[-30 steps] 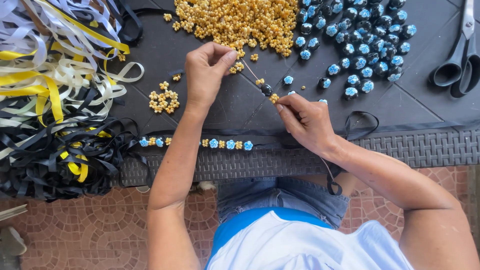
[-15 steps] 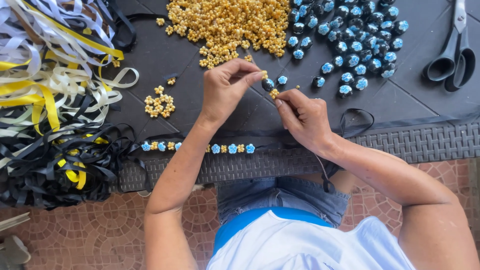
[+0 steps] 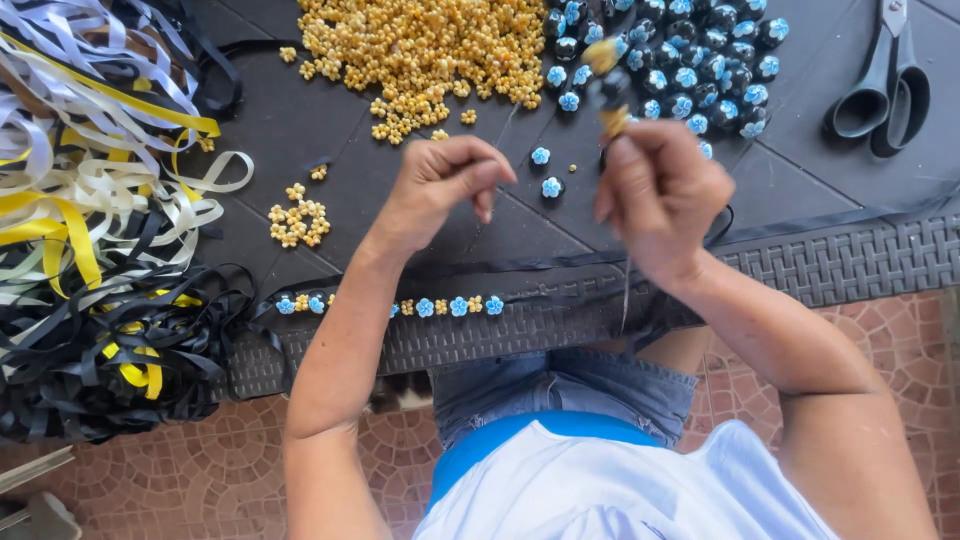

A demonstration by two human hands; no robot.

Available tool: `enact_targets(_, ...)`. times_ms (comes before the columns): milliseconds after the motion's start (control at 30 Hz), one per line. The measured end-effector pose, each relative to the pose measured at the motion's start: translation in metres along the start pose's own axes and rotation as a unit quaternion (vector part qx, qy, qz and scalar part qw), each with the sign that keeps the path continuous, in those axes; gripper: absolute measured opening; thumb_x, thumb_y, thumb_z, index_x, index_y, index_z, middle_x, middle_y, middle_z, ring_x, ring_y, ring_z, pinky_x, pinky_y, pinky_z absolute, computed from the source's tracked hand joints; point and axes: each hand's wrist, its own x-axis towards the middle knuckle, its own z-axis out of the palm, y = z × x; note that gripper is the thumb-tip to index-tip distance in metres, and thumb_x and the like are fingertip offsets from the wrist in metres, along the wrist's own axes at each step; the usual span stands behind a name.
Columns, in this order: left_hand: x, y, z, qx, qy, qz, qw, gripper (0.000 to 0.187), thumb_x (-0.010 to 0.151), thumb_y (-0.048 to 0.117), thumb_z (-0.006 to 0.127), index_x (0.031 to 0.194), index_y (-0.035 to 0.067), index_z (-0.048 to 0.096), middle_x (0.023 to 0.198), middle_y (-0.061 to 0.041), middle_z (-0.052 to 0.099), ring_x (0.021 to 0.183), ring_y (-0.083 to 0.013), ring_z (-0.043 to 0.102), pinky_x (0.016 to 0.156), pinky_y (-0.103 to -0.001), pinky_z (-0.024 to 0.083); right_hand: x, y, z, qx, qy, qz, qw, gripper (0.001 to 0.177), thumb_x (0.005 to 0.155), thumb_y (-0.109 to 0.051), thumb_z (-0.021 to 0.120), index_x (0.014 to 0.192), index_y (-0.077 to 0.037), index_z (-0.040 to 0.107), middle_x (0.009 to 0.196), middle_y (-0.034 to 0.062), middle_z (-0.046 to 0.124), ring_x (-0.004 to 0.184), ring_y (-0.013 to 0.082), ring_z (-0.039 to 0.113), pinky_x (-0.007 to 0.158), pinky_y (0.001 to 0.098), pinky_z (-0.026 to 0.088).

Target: Assembling a beaded lei by using a needle to thread blue and yellow beads onto a black ribbon.

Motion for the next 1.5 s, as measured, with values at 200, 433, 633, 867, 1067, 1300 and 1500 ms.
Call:
enact_targets(200, -0.003, 0.002, -0.018, -0.191, 0.073, 0.079, 0.976, 0.009, 0.107, 0.007, 0.063, 0.103, 0.003, 0.070, 0.072, -0.005, 0.065, 0.059, -0.0133, 0.064, 0.054, -0.022, 0.057, 0.029, -0.010, -0.021, 0.095, 0.148, -0.006, 0.985, 0.017, 0.116, -0.007, 0.052, 0.108, 0.008, 0.053, 0.059, 0.0179, 0.046, 0.043, 0.0224, 0.051, 0.041, 0.0325, 0.042)
enact_targets(433, 0.011, -0.006, 0.014, 0.533, 0.142, 0.141, 0.822, 0.049, 0.092, 0.005, 0.084, 0.134, 0.019, 0.063, 0.133, -0.003, 0.064, 0.076, -0.0121, 0.064, 0.069, -0.024, 0.059, 0.034, -0.001, -0.036, 0.100, 0.173, -0.075, 0.977, 0.020, 0.119, -0.016, 0.052, 0.116, 0.003, 0.052, 0.071, 0.0213, 0.042, 0.050, 0.0252, 0.046, 0.050, 0.0425, 0.053)
enact_targets(633, 0.053, -0.030, 0.064, 0.567, 0.079, 0.203, 0.794, 0.026, 0.090, 0.015, 0.084, 0.111, 0.012, 0.070, 0.105, -0.001, 0.068, 0.091, -0.0221, 0.066, 0.063, -0.033, 0.063, 0.030, -0.006, -0.026, 0.077, 0.165, -0.033, 0.983, 0.024, 0.117, -0.016, 0.053, 0.111, 0.008, 0.052, 0.065, 0.0202, 0.046, 0.046, 0.0255, 0.050, 0.047, 0.0373, 0.047)
enact_targets(867, 0.076, -0.058, 0.091, 0.604, 0.078, 0.305, 0.733, 0.039, 0.063, -0.024, 0.063, 0.080, 0.010, 0.053, 0.083, -0.006, 0.051, 0.079, -0.0269, 0.051, 0.054, -0.040, 0.049, 0.023, -0.012, -0.016, 0.081, 0.117, 0.024, 0.990, 0.022, 0.117, -0.010, 0.053, 0.106, 0.010, 0.054, 0.060, 0.0158, 0.044, 0.043, 0.0215, 0.048, 0.044, 0.0312, 0.039)
enact_targets(1067, 0.031, 0.019, 0.008, 0.233, 0.178, 0.081, 0.953, 0.027, 0.089, -0.002, 0.079, 0.112, 0.009, 0.072, 0.107, -0.006, 0.074, 0.096, -0.0149, 0.073, 0.090, -0.023, 0.062, 0.003, 0.005, -0.006, 0.038, -0.060, -0.011, 0.997, 0.012, 0.111, 0.009, 0.054, 0.107, 0.012, 0.065, 0.066, 0.0134, 0.061, 0.050, 0.0190, 0.061, 0.047, 0.0280, 0.051)
enact_targets(1300, -0.003, -0.017, -0.054, -0.212, 0.245, 0.023, 0.946, 0.031, 0.096, 0.008, 0.073, 0.125, -0.001, 0.070, 0.115, -0.017, 0.076, 0.092, -0.0236, 0.077, 0.086, -0.031, 0.068, -0.013, 0.002, 0.020, 0.020, -0.214, 0.038, 0.976, 0.008, 0.105, 0.000, 0.060, 0.102, 0.001, 0.068, 0.058, 0.0027, 0.060, 0.051, 0.0089, 0.056, 0.055, 0.0221, 0.044)
enact_targets(1500, -0.007, -0.021, -0.048, -0.245, 0.254, -0.005, 0.936, 0.030, 0.091, 0.006, 0.076, 0.119, -0.003, 0.071, 0.109, -0.016, 0.076, 0.091, -0.0247, 0.077, 0.080, -0.032, 0.069, -0.016, 0.007, 0.023, 0.014, -0.218, 0.051, 0.975, 0.008, 0.104, 0.003, 0.061, 0.107, 0.001, 0.068, 0.059, 0.0030, 0.058, 0.052, 0.0093, 0.051, 0.056, 0.0223, 0.043)
